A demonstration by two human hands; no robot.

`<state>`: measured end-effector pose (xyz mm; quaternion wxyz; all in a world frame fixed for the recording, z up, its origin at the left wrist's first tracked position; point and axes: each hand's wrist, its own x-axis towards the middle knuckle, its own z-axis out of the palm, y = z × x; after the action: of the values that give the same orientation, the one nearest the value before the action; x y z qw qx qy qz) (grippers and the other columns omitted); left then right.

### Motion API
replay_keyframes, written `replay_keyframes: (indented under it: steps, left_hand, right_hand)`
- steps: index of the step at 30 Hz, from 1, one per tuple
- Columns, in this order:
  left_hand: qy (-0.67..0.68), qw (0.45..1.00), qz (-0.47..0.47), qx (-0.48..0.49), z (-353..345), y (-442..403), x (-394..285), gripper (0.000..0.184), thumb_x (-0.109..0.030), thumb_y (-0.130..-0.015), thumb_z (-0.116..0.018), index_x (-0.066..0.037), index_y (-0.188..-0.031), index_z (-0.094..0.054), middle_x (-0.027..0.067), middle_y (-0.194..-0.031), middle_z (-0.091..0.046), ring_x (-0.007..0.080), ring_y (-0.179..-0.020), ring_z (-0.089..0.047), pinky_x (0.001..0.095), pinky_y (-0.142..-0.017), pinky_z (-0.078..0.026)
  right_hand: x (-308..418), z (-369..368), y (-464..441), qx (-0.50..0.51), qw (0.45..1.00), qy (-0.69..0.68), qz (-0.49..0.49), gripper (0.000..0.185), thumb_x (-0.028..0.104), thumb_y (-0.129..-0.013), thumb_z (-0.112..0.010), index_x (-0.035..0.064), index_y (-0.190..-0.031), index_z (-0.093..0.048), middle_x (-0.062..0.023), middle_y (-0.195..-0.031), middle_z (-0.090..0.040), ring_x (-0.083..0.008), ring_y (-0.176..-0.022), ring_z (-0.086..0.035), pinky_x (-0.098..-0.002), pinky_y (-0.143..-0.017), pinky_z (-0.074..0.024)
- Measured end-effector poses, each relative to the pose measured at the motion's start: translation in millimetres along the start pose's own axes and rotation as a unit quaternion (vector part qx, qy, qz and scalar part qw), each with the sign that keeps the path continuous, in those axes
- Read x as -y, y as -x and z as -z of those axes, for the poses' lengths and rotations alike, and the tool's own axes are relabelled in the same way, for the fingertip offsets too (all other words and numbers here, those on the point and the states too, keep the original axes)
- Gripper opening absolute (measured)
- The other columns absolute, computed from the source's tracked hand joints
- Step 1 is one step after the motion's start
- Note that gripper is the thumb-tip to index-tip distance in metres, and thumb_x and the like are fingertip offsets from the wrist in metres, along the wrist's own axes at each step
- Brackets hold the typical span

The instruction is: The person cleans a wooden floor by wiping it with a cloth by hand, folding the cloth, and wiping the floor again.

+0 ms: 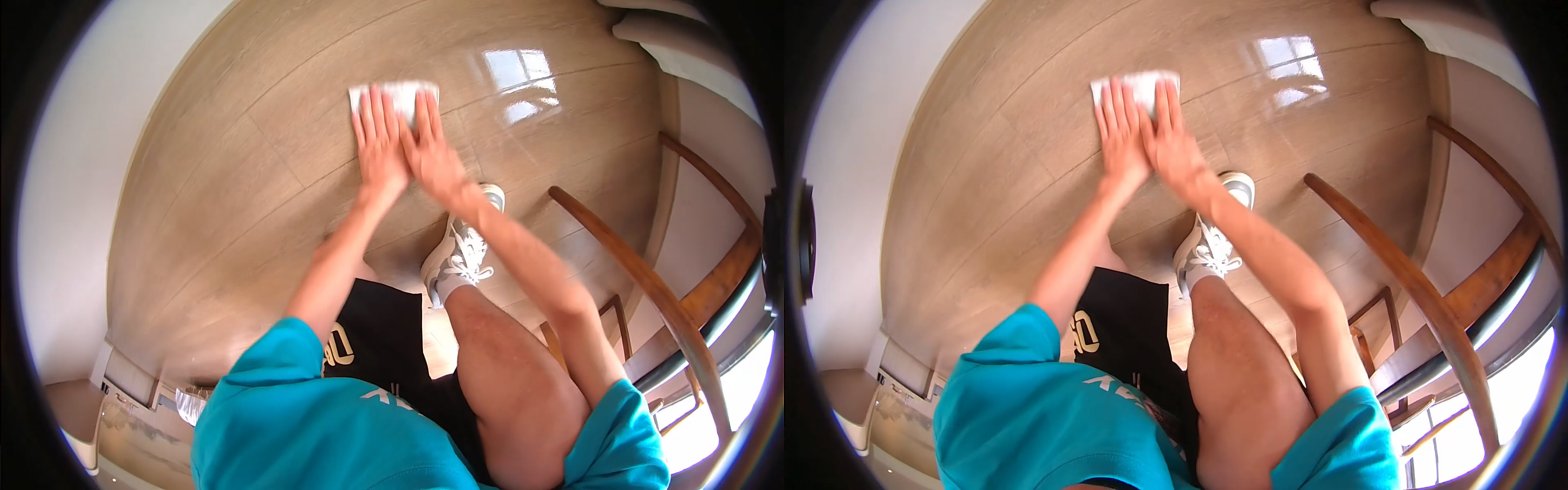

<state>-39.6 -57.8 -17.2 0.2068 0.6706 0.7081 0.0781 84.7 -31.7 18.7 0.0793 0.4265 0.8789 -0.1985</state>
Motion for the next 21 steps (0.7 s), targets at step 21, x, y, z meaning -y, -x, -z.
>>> replay_keyframes:
  steps: [21]
  left_hand:
    - [0.014,0.993,0.092,0.078,-14,114,-24,0.077,-0.033,-0.106,-0.041,0.009,-0.161,-0.008,0.0283,-0.170,-0.004,0.0418,-0.159,-0.001,0.0542,-0.128,-0.001]
  right_hand:
    - [45,-2,80,0.111,0.994,-0.003,0.007,0.063,0.009,-0.093,-0.056,-0.0004,-0.153,-0.043,-0.0382,-0.164,-0.018,-0.0529,-0.154,-0.016,-0.0512,-0.126,-0.0250]
